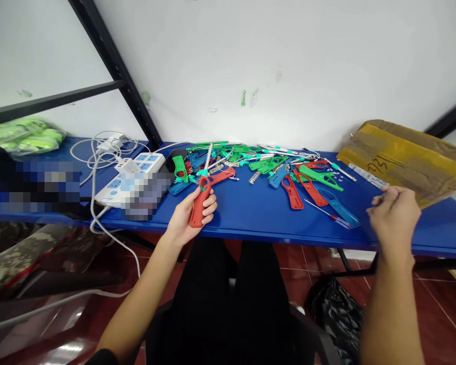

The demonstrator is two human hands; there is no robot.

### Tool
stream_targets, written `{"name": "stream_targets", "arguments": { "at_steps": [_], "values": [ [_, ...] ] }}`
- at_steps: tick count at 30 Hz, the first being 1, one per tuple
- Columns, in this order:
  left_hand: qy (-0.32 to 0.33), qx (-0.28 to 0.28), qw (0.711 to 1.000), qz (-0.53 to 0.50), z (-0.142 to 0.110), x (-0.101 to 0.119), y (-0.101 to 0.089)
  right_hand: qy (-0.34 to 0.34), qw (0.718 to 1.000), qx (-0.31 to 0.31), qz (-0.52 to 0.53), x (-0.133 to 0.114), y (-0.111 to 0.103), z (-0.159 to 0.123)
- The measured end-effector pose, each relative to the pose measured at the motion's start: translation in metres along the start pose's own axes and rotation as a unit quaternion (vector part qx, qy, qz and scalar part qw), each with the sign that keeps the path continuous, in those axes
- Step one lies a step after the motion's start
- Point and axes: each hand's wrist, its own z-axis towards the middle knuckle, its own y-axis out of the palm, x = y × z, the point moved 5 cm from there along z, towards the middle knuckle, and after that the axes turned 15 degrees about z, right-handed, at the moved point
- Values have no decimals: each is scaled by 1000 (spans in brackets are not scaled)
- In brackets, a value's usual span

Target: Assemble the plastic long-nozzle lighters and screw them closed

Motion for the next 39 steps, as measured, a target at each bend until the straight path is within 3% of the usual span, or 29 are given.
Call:
{"name": "stream_targets", "arguments": {
  "at_steps": [2,5,10,14,16,20,25,27,35,39],
  "values": [
    [-1,4,1000,-1,0,0,0,97,970,-9,224,-27,20,-23],
    [5,8,1000,3,0,0,0,140,925,-107,335,-68,58,-55],
    [19,7,1000,12,-1,-1,1,179,853,-265,412,-115,109,-105],
    [56,8,997,56,-2,-6,2,181,788,-391,440,-151,134,-152],
    [87,29,991,97,-1,-8,1,177,769,-423,445,-165,139,-176],
    [134,76,983,104,-1,-7,3,146,771,-430,446,-182,140,-217],
    [143,83,982,95,-4,-7,9,-34,792,-446,416,-205,141,-251],
    [148,89,979,109,-5,-7,10,-65,796,-435,416,-211,146,-256],
    [165,100,970,150,-6,-8,7,-81,793,-416,437,-221,157,-261],
    [167,96,966,171,-5,-10,6,-31,786,-446,427,-219,159,-261]
  ]
}}
